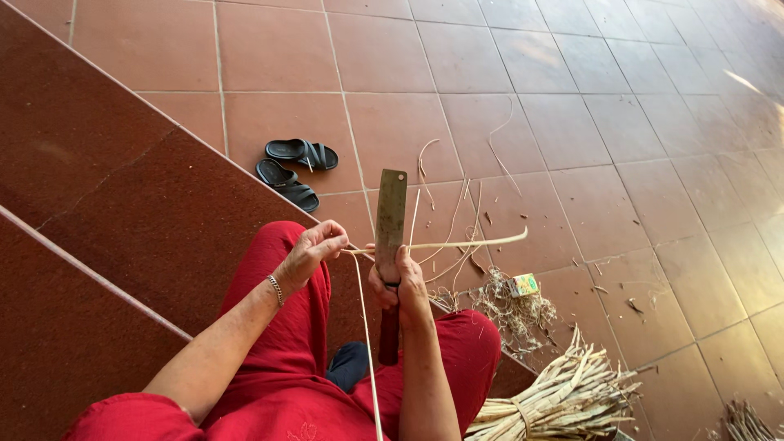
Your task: The person sits on the floor and uses a large knife to shave thin strips from bamboo rods. They hold the rod in one hand and the knife in the other, repeatedly scraping the surface to remove thin layers and create fine strips.
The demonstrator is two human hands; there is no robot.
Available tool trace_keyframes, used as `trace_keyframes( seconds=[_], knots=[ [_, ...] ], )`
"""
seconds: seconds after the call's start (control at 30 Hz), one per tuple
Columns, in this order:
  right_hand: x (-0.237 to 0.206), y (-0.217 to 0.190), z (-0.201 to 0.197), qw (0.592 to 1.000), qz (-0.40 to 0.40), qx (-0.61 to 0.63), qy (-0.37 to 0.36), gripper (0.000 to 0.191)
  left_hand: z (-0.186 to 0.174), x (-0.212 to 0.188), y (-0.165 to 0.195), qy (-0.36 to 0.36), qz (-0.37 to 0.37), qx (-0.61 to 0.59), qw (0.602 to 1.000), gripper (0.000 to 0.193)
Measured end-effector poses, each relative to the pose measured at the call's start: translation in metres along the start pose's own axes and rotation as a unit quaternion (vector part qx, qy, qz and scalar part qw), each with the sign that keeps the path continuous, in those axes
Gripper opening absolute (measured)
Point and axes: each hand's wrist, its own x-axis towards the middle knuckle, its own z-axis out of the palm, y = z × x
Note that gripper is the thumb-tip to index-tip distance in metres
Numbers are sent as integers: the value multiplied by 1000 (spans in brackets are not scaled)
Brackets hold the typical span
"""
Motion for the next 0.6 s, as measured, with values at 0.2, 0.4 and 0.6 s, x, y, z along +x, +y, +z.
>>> trace_keyframes(
  seconds=[0.2,0.4,0.6],
  knots=[
    [6,-2,-7,999,11,31,18,63,11,8,6,-16,-14,-11,1000,13],
    [8,-6,-14,998,34,57,17,62,14,1,17,-88,-57,6,994,14],
    [14,-10,-16,998,23,49,28,64,17,-4,25,-136,-57,6,989,17]
  ],
)
